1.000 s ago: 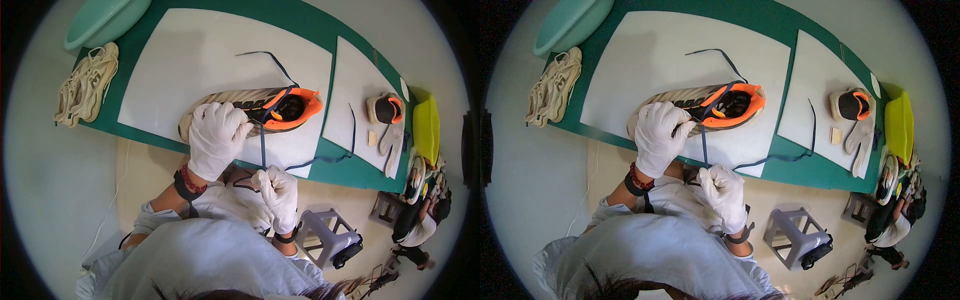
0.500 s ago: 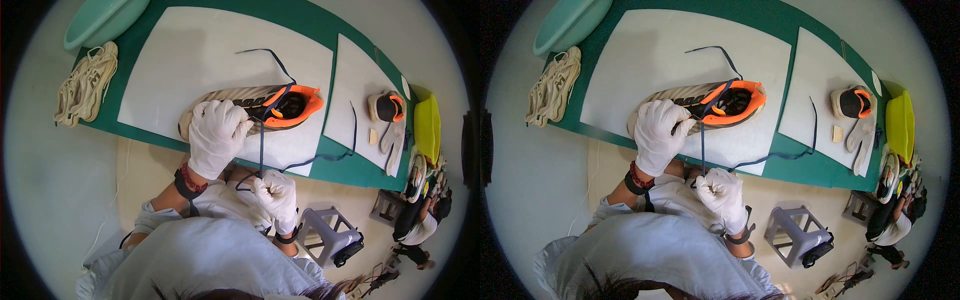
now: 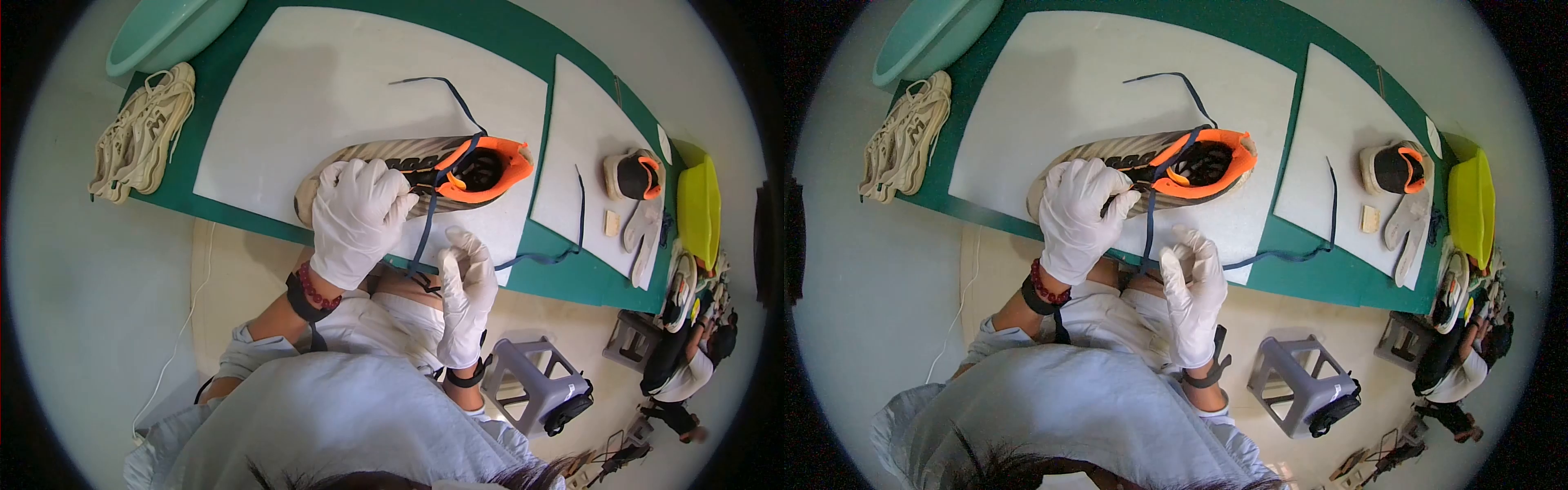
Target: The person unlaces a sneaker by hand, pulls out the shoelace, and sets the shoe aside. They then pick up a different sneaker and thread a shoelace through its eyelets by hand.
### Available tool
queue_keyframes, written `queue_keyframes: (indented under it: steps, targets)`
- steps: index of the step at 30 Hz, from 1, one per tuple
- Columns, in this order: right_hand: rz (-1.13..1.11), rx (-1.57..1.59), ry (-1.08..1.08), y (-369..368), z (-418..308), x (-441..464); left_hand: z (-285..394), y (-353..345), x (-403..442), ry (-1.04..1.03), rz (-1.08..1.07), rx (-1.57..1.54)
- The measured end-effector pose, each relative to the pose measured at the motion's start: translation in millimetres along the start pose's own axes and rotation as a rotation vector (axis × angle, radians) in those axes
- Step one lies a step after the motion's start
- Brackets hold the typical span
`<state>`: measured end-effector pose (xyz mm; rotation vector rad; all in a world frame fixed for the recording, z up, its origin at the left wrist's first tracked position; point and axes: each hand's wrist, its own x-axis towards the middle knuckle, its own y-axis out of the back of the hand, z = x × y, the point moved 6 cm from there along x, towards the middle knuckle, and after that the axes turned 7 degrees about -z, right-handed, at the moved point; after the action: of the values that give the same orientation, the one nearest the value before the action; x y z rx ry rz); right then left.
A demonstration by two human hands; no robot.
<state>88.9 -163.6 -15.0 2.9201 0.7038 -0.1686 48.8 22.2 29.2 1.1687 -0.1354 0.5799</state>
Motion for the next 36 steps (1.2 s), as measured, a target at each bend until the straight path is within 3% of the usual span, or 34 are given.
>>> queue_keyframes:
  steps: [4,10,16,36]
  targets:
    - [-0.107,-0.221,-0.062,-8,-1,17,2,1,1,0.002,-0.008,0.0]
    - [-0.088,-0.25,0.121,-18,9,21,0,0,0,0.004,-0.009,-0.009]
    - [-0.038,-0.041,0.0,-9,4,10,-1,0,0,0.005,-0.018,-0.016]
    - [-0.098,-0.24,0.17,-1,-9,-12,-1,0,0,0.007,-0.013,-0.027]
